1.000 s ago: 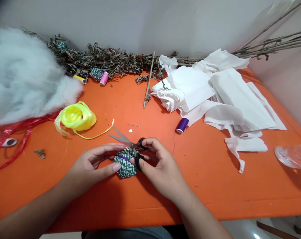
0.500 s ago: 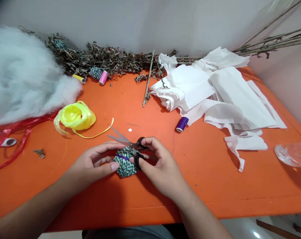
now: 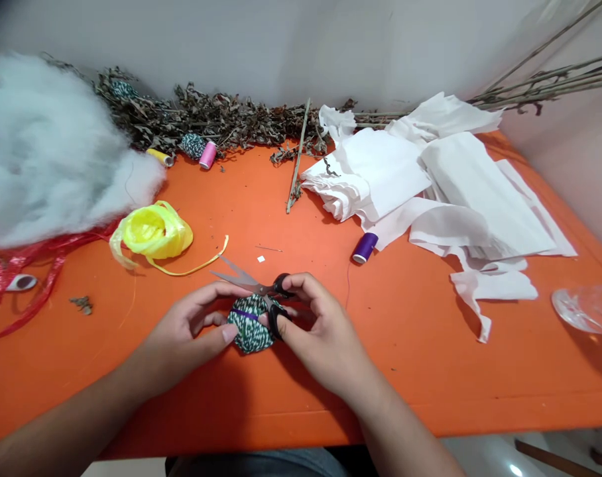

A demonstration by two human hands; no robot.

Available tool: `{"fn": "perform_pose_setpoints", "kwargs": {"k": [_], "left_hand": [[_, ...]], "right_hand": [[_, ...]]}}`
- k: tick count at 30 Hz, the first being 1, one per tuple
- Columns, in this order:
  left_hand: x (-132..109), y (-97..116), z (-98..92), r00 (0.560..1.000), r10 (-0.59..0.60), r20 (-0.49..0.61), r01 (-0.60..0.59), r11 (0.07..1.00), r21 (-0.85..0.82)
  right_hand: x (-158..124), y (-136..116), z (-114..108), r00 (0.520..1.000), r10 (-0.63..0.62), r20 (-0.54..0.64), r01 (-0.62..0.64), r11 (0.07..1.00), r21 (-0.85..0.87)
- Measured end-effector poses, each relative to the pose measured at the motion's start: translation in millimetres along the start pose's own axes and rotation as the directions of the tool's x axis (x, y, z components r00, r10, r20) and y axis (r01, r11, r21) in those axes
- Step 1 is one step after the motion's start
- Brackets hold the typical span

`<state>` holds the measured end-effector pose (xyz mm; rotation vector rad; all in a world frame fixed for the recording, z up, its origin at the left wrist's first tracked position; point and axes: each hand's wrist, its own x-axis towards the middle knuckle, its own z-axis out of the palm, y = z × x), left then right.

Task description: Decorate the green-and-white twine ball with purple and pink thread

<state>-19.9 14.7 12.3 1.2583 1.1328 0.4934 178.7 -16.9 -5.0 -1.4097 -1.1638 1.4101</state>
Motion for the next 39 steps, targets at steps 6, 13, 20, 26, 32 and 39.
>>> {"fn": "perform_pose_setpoints", "kwargs": {"k": [6, 13, 20, 26, 32, 39], "left_hand": [[-0.7, -4.0, 2.2, 0.999, -0.036, -0.008, 0.036, 0.999, 0.0], [-1.2, -5.9, -2.1, 0.999, 0.042, 0.001, -0.042, 0.999, -0.007], [4.5, -2.1, -4.0, 0.996, -0.072, 0.049, 0.078, 0.988, -0.133], [4.0, -3.5, 0.5, 0.997, -0.074, 0.031, 0.077, 0.989, -0.127], [-1.7, -6.0, 5.1, 0.997, 0.05, -0.056, -0.049, 0.998, 0.027], [0.2, -11.9, 7.9, 0.992, 0.102, -0.08, -0.097, 0.993, 0.069]], "right_hand": [[-0.8, 2.5, -0.5, 1.0, -0.014, 0.002, 0.014, 1.0, -0.015], [0.1, 3.3, -1.4, 1.0, -0.002, 0.026, 0.001, 1.0, 0.019], [-0.5, 6.6, -2.5, 0.999, 0.004, 0.049, -0.006, 0.999, 0.034], [-2.2, 7.1, -2.4, 0.999, -0.017, 0.05, 0.016, 1.0, 0.009], [-1.5, 6.0, -2.2, 0.998, -0.043, 0.044, 0.043, 0.999, -0.005], [-0.7, 5.6, 0.2, 0.999, -0.036, 0.028, 0.036, 0.999, -0.001]]}}
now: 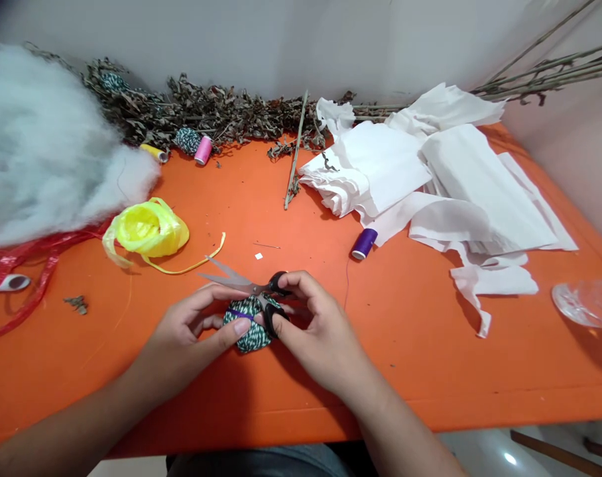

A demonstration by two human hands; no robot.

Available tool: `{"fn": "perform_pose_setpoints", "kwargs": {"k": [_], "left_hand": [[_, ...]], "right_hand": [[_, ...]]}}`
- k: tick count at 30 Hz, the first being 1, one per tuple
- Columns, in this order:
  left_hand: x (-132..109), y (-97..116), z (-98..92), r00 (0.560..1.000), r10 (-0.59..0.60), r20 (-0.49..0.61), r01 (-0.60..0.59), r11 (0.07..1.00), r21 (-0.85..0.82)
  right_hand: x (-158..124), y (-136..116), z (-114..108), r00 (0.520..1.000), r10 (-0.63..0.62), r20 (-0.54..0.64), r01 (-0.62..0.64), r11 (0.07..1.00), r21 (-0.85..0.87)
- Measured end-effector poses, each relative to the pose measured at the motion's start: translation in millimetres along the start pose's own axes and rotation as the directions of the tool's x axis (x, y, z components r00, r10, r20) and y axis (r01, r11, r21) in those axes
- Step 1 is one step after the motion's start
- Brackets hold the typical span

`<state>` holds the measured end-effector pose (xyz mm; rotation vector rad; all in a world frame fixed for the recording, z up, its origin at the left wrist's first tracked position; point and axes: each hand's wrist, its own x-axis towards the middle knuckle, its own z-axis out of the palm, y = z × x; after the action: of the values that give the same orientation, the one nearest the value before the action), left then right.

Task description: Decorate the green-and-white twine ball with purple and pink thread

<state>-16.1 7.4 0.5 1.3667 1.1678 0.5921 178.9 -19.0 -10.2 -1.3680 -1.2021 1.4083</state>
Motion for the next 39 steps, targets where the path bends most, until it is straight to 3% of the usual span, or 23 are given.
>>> {"fn": "perform_pose_setpoints", "kwargs": {"k": [3, 4, 5, 7, 9, 11, 15, 24, 29, 31, 35, 39], "left_hand": [[-1.4, -4.3, -13.8, 0.989, 0.139, 0.059, -0.144, 0.984, 0.102], [-2.2, -5.6, -20.5, 0.966, 0.248, 0.078, -0.258, 0.951, 0.169], [-3.0, -6.6, -27.4, 0.924, 0.372, 0.089, -0.381, 0.88, 0.284], [-4.0, -8.0, -38.9, 0.803, 0.565, 0.187, -0.571, 0.64, 0.514], [-4.1, -8.4, -44.6, 0.673, 0.667, 0.319, -0.697, 0.427, 0.576], [-3.8, -8.1, -44.2, 0.633, 0.706, 0.317, -0.706, 0.358, 0.611], [-3.3, -7.4, -38.4, 0.593, 0.756, 0.277, -0.724, 0.352, 0.593], [-2.0, -5.1, -37.5, 0.594, 0.752, 0.286, -0.733, 0.36, 0.577], [-4.2, -5.2, -33.4, 0.7, 0.664, 0.263, -0.667, 0.477, 0.572], [-4.9, -5.7, -31.5, 0.723, 0.644, 0.25, -0.645, 0.5, 0.578], [-5.5, -5.9, -29.0, 0.728, 0.636, 0.254, -0.642, 0.503, 0.579], [-6.4, -4.5, -29.0, 0.732, 0.635, 0.247, -0.633, 0.5, 0.591]], "right_hand": [[1.4, -1.7, 0.9, 1.0, 0.021, -0.011, -0.02, 0.999, 0.03], [2.3, -2.7, 1.3, 1.0, 0.026, -0.014, -0.025, 0.999, 0.043], [3.4, -3.9, 1.7, 0.999, 0.028, -0.015, -0.027, 0.998, 0.056], [5.9, -6.4, 2.3, 1.0, 0.028, -0.008, -0.027, 0.996, 0.081], [7.6, -8.3, 2.6, 0.999, 0.033, 0.003, -0.033, 0.995, 0.099], [8.1, -9.6, 2.6, 0.999, 0.043, 0.006, -0.043, 0.993, 0.105], [7.4, -11.0, 2.4, 0.999, 0.042, -0.006, -0.041, 0.996, 0.074], [7.6, -7.1, 4.2, 1.0, 0.026, -0.018, -0.025, 0.998, 0.056], [4.8, -7.3, 6.4, 1.0, 0.017, -0.018, -0.016, 0.998, 0.065], [4.5, -7.0, 7.7, 1.0, 0.008, -0.017, -0.007, 0.999, 0.039], [1.2, -8.4, 2.7, 0.991, -0.056, -0.119, 0.043, 0.993, -0.112], [-17.9, -17.2, -24.9, 0.965, -0.124, -0.233, 0.016, 0.909, -0.417]]}}
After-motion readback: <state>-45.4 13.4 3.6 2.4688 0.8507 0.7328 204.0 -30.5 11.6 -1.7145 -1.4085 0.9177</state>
